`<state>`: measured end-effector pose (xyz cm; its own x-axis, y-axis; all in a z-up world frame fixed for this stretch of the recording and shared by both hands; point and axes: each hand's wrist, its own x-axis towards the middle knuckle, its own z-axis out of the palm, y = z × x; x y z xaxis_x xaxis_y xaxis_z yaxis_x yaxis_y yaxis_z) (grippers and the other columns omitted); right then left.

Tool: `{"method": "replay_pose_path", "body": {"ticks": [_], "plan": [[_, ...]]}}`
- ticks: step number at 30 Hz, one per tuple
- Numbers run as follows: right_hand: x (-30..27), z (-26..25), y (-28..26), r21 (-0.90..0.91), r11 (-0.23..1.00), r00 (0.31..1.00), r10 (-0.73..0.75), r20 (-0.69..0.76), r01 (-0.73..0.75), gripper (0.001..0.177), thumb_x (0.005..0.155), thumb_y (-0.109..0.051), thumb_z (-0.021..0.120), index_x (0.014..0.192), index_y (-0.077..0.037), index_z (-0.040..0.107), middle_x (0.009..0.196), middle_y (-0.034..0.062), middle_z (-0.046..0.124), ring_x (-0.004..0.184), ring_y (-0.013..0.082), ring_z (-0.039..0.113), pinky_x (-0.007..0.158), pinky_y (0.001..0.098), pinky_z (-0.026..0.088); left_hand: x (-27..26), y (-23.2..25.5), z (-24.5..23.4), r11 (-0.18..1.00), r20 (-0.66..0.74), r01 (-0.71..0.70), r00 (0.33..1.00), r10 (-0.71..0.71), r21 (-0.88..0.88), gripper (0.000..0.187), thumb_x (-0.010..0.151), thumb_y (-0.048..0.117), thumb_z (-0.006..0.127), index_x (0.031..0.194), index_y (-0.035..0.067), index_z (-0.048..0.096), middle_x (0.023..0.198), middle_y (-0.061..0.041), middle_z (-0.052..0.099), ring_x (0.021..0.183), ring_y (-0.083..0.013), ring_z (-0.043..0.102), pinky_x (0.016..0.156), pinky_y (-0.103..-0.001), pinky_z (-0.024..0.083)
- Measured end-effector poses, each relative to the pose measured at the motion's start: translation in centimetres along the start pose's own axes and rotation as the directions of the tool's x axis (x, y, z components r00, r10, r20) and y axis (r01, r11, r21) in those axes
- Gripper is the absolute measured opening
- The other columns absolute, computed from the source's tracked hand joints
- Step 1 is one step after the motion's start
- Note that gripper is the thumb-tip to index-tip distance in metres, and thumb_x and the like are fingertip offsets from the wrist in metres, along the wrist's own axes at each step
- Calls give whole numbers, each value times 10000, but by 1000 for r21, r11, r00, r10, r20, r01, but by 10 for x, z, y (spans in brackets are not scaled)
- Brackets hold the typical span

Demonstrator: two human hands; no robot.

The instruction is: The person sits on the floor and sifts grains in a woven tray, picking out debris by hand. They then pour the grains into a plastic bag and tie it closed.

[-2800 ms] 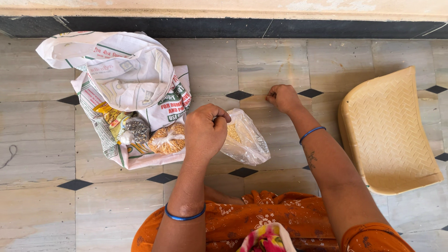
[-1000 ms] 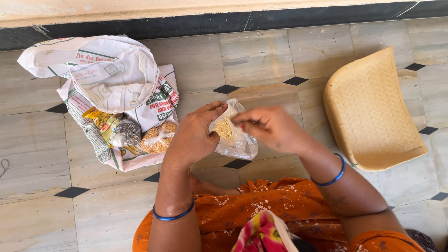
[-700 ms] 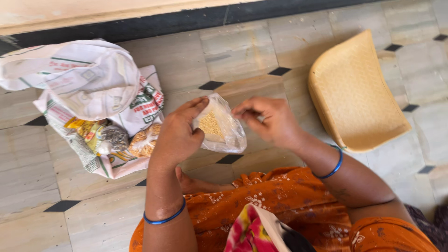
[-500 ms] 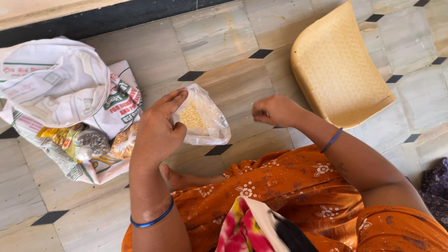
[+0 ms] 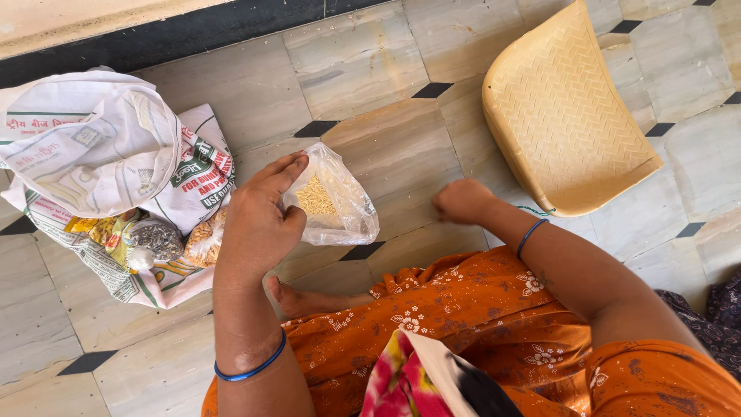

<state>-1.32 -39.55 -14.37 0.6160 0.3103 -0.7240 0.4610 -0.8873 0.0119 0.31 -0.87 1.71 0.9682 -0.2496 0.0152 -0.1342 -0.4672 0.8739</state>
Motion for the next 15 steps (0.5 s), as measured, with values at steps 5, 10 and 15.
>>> {"method": "replay_pose_path", "body": {"ticks": [5, 10, 15], "plan": [[-2, -14, 47, 428, 900, 829, 302, -471, -84, 195, 913, -308, 697, 1020, -175, 791, 1017, 119, 759, 938, 346, 709, 852, 462, 570, -3, -1, -2, 1000, -24, 0, 1000, 0, 25, 653, 676, -91, 563, 1303, 48, 683, 1373, -102, 679, 692, -216, 711, 660, -307, 553], [-7, 4, 84, 428, 821, 781, 531, -328, -378, 213, 920, -311, 714, 1060, -172, 793, 990, 155, 757, 951, 376, 702, 879, 478, 563, -2, 1, -2, 999, -46, -15, 999, 18, 51, 653, 669, -88, 570, 1295, 52, 689, 1375, -109, 669, 724, -243, 723, 696, -329, 564], [3, 17, 82, 369, 837, 811, 515, -278, -405, 192, 917, -274, 703, 1044, -162, 793, 989, 172, 754, 967, 387, 707, 863, 498, 575, -3, 1, -1, 997, -55, -26, 998, 30, 71, 638, 681, -77, 582, 1296, 53, 688, 1378, -110, 667, 794, -274, 736, 749, -345, 572]]}}
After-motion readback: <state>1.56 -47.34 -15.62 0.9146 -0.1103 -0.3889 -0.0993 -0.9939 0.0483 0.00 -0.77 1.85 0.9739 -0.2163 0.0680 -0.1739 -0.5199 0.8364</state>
